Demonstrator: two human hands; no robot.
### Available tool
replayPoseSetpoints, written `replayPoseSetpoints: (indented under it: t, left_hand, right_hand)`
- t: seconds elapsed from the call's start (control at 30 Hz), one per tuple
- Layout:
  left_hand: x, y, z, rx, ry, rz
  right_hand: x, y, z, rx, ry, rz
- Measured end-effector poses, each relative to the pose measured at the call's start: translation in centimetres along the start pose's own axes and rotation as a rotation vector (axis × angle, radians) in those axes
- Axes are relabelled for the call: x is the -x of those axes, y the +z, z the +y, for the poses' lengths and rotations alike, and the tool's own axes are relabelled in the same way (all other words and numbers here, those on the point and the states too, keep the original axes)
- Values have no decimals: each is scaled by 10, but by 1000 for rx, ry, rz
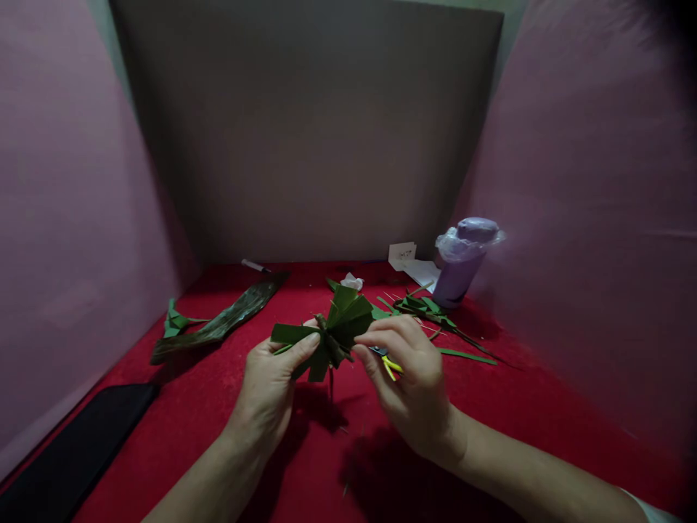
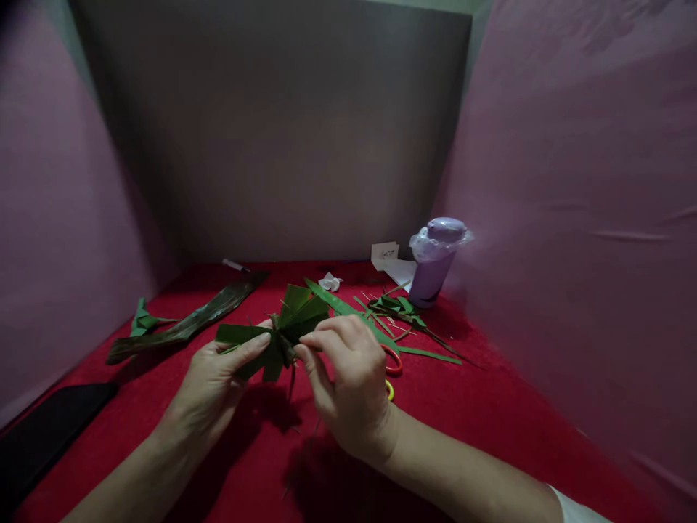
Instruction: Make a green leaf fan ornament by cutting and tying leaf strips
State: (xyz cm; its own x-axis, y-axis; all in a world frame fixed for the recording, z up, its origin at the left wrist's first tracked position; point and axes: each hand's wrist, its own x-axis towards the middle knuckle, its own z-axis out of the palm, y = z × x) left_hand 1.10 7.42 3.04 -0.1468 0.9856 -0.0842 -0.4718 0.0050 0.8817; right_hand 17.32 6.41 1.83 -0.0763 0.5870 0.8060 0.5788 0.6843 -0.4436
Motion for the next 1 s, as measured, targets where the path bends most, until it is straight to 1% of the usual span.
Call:
replayPoseSetpoints:
  t: [0.07, 0.1, 0.2, 0.33, 0.5, 0.67, 0.8, 0.87, 1.0]
  left_hand:
    - [2, 1, -1, 2, -1, -10]
    - [2, 1, -1, -1, -3, -19]
    - [4, 2, -3, -7, -13, -29]
    - [5, 1, -4, 8, -11, -20]
    - [3, 0, -6, -8, 2, -15]
    - [4, 0, -9, -36, -39, -64]
    - [6, 1, -13, -33, -44, -81]
    - [7, 2, -13, -47, -60, -78]
    - [7, 3, -11, -50, -82, -48]
  right_hand:
    - [-1, 1, -4, 91, -23, -113]
    - [-1, 2, -5, 126, -9, -139]
    - [1, 6, -5, 161, 42, -175]
    - [2, 8, -4, 131, 89, -217]
    - [0, 7, -6, 70, 96, -213]
    - [1, 8, -4, 64, 115, -222]
    - [2, 9, -1, 82, 123, -241]
    - [1, 8, 0, 92, 118, -241]
    - [-1, 4, -3, 96, 126, -192]
